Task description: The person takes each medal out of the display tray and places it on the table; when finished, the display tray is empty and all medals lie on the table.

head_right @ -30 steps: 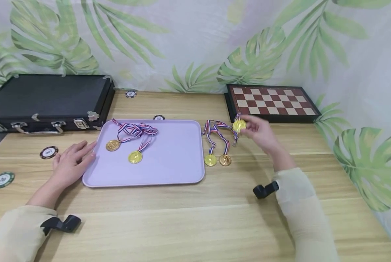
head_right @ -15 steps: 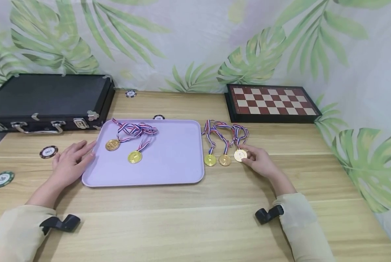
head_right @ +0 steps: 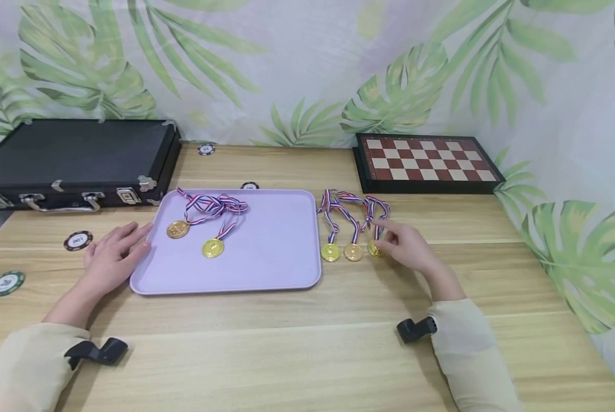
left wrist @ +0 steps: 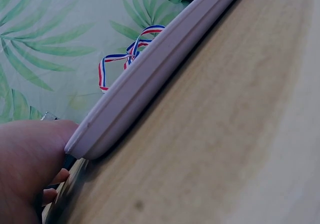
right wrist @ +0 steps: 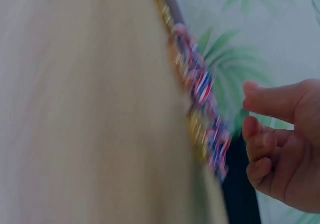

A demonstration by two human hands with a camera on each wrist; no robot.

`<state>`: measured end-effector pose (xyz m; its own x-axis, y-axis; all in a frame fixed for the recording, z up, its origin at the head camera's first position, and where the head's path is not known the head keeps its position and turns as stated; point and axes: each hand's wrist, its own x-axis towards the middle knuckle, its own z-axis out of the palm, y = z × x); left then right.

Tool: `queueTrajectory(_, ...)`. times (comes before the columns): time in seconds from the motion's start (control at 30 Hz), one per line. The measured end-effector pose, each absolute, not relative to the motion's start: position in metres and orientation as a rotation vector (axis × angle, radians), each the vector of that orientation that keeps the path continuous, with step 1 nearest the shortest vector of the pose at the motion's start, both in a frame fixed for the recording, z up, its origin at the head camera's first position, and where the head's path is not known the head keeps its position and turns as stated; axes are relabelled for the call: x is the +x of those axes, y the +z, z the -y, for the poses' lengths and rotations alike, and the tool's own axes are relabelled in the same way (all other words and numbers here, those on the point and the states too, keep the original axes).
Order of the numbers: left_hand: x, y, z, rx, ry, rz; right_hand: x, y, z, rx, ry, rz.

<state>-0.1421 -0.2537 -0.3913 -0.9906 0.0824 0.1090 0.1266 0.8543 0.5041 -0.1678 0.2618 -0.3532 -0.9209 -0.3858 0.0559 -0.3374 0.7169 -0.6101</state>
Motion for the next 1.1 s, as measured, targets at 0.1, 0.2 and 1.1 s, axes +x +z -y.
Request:
queueTrajectory(0.1,-0.142,-0.391,0.253,-0.162,-0.81,2.95,-0.172,-0.336,-0.232,-0.677,-1.1,-2.806)
queueTrajectory(0.2,-0.142,-0.392,0.253,-0.155,-0.815,2.95,-0.177,-0.324,-0.192,-0.789,-1.249,-2.728)
queueTrajectory(1.1,-0.141,-0.39,0.252,-0.133,-0.819,2.938,-0.174,-0.379,0.013,-0.648,-0.794,-2.857)
